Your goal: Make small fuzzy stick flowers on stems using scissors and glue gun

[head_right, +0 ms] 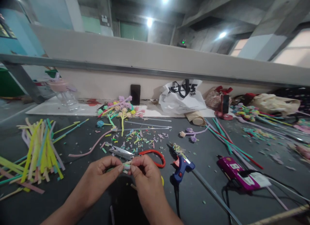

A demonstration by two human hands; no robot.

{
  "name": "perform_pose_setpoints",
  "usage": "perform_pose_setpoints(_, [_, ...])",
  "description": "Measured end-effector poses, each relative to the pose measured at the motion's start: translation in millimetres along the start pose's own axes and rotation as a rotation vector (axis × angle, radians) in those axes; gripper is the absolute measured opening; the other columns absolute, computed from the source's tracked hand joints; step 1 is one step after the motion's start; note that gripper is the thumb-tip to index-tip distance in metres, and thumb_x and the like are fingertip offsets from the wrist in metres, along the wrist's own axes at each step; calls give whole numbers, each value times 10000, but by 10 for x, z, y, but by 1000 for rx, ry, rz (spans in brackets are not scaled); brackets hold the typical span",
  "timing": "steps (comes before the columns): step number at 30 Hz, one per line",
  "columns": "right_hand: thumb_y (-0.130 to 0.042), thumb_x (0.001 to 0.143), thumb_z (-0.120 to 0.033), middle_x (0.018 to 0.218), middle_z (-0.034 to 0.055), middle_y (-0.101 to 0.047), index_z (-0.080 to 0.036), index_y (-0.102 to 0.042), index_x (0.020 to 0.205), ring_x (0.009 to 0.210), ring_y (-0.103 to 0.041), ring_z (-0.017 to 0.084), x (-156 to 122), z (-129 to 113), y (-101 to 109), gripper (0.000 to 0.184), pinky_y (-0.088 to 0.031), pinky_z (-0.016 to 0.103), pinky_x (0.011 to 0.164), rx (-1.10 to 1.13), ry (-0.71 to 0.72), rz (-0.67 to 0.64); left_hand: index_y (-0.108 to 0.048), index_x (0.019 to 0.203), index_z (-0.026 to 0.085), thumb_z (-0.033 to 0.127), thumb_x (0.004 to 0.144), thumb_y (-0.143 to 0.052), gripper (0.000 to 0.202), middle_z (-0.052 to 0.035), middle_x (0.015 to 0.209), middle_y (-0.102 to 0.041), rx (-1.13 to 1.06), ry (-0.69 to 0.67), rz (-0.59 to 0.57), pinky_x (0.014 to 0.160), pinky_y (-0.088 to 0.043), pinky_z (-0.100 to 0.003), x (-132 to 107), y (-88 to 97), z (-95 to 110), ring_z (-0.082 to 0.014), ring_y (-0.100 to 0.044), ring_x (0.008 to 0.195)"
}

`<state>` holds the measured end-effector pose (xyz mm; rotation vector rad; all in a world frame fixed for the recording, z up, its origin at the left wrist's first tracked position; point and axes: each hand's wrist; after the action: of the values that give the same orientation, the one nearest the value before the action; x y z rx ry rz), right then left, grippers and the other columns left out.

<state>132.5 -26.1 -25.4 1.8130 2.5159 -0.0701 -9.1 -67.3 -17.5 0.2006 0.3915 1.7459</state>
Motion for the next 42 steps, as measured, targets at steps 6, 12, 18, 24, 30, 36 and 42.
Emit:
perform_pose_setpoints(6, [-597, 727, -270, 724, 7, -601, -176, -568, 769, 719, -569, 163, 135, -81, 139, 107, -420, 278, 679, -39, 58, -48, -616, 677, 162, 313, 752, -516, 197, 25, 601, -542, -74, -42, 63, 570, -356, -220, 55, 4, -47, -126, -472, 600])
perform_pose_setpoints(12, [-608, 690, -281, 766, 8, -584, -190, -557, 789, 751, -572, 183, 306, -302, 212, 144, -424, 290, 670, 52, 150, 33, -590, 678, 140, 297, 706, -570, 161, 32, 571, -512, -206, -94, 167, 546, -352, -210, 197, 87, -64, -112, -460, 563])
perform_pose_setpoints(18, [-628, 567, -156, 680, -12, -579, -180, -586, 728, 651, -530, 145, 404, -314, 57, 169, -407, 246, 608, 176, 185, 41, -582, 701, 157, 269, 740, -534, 127, 9, 627, -566, 32, -330, 364, 559, -407, -227, 286, 154, 39, -134, -526, 595])
perform_pose_setpoints(24, [-653, 556, -120, 697, -29, -597, -200, -582, 784, 589, -544, 108, 406, -292, -239, 252, -408, 205, 547, 570, 87, 30, -568, 801, 174, 125, 787, -517, 72, -42, 815, -639, 398, -914, 673, 757, -459, -281, 314, 211, 134, -162, -593, 808])
perform_pose_setpoints(30, [-760, 548, -227, 707, -13, -598, -186, -599, 797, 591, -562, 109, 260, -285, -457, 299, -419, 209, 549, 677, -37, -67, -560, 868, 158, 18, 759, -520, 182, -55, 823, -639, 497, -1105, 668, 777, -479, -290, 250, 287, -22, -155, -593, 813])
perform_pose_setpoints(36, [-754, 608, -329, 703, -4, -593, -175, -619, 810, 571, -524, 90, 247, -188, -456, 288, -407, 198, 543, 655, -11, -122, -555, 954, 132, -55, 722, -510, 301, -71, 868, -647, 492, -1176, 600, 781, -481, -300, 202, 336, -170, -159, -578, 841])
perform_pose_setpoints(42, [-766, 584, -316, 633, -21, -566, -170, -613, 732, 561, -499, 93, 229, -204, -471, 258, -402, 200, 555, 570, -24, -97, -533, 1019, 141, -53, 723, -503, 355, -81, 911, -640, 487, -1165, 545, 758, -487, -301, 185, 346, -242, -165, -571, 855])
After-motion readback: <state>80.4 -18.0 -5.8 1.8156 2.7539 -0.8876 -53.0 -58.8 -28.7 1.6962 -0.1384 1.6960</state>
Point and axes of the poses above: each hand's wrist, its own x-axis towards the middle knuckle, its own y-axis out of the back of the hand, z = x × y
